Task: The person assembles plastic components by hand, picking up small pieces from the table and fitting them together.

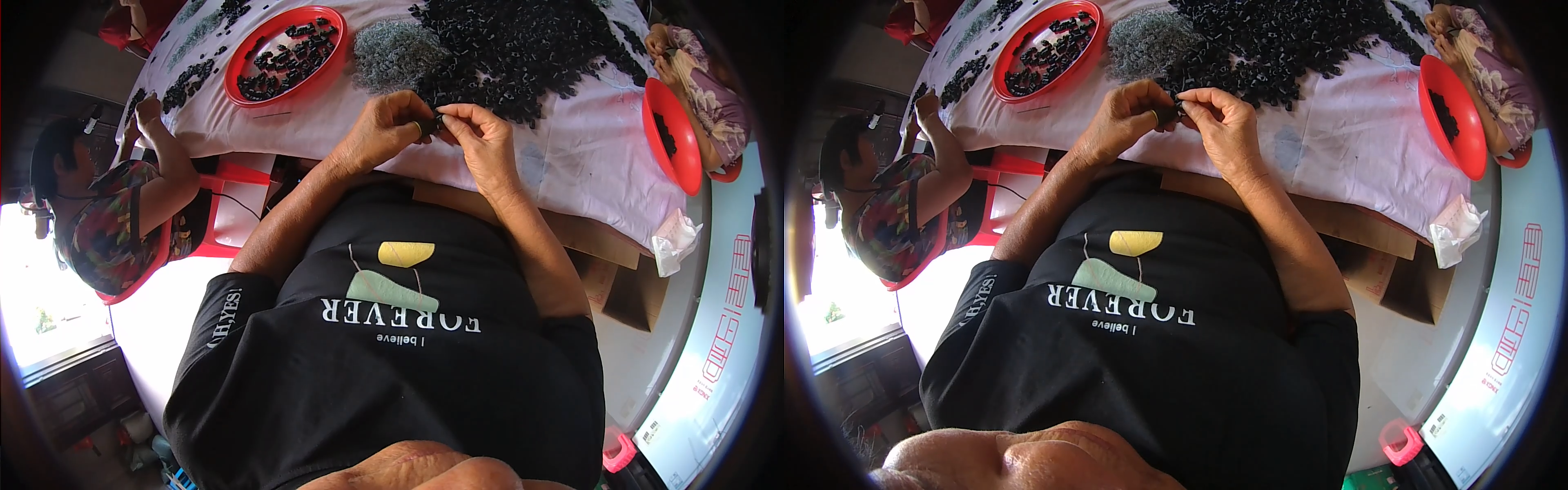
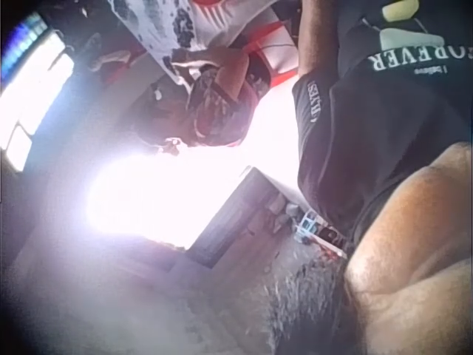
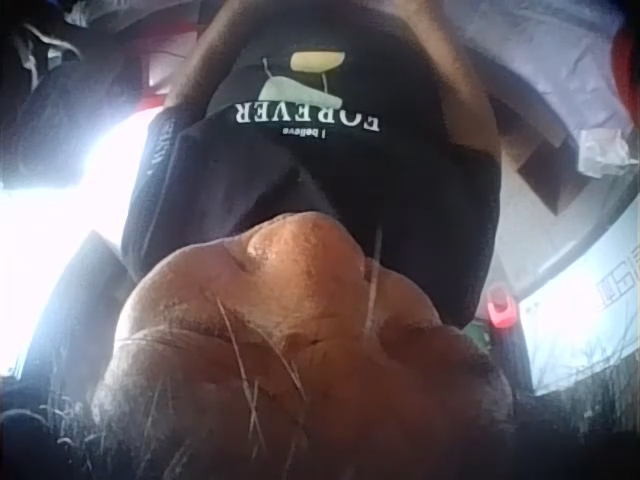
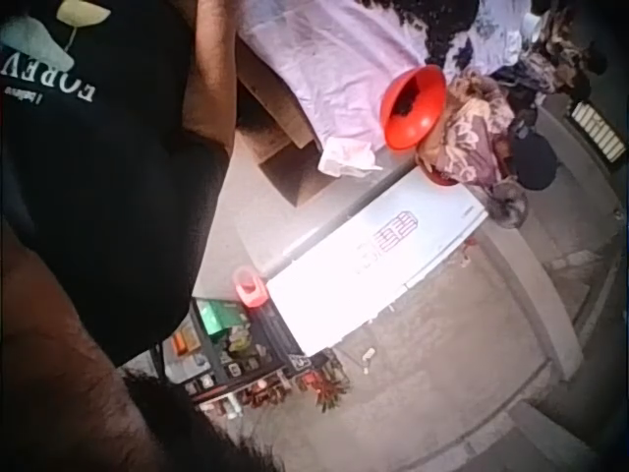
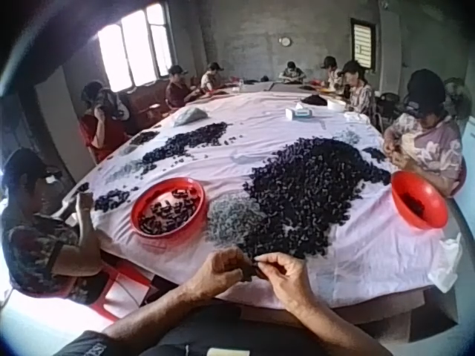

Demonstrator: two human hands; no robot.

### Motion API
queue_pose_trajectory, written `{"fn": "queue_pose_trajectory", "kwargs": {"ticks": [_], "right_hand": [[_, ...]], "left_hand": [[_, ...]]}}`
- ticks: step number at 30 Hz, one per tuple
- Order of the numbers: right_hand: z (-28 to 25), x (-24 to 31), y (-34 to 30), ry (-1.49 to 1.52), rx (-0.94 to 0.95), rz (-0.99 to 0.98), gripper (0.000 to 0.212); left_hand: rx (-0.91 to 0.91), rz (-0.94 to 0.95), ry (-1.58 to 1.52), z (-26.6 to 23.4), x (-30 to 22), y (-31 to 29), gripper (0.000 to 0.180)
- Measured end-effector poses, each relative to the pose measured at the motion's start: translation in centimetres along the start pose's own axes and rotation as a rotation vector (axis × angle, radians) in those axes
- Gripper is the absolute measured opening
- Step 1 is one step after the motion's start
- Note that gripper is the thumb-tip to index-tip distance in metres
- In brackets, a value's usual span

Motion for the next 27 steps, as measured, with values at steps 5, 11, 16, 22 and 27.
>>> {"fn": "queue_pose_trajectory", "kwargs": {"ticks": [5,11,16,22,27], "right_hand": [[-0.1,-0.5,-0.1,0.013,-0.015,-0.002,0.011],[0.0,-0.9,0.0,-0.116,0.008,-0.029,0.014],[0.1,-0.6,-0.1,-0.013,-0.028,-0.085,0.01],[0.5,0.3,-0.3,0.045,-0.039,-0.08,0.011],[0.2,0.2,-0.5,0.027,-0.049,-0.076,0.011]], "left_hand": [[-0.009,-0.009,0.019,0.1,0.1,-0.1,0.019],[-0.036,-0.044,-0.004,0.0,0.8,0.0,0.016],[-0.02,-0.079,-0.179,0.5,1.4,0.1,0.012],[-0.027,-0.023,-0.149,0.6,0.5,-0.1,0.011],[-0.027,0.001,-0.13,0.7,0.7,0.0,0.01]]}}
Point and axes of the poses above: each hand's wrist, its own y-axis towards the middle knuckle, its own z-axis out of the palm, x = y × z, the point moved 5 cm from there along y, towards the middle knuckle, and after that the axes turned 14 degrees about y, right-handed, at the moved point
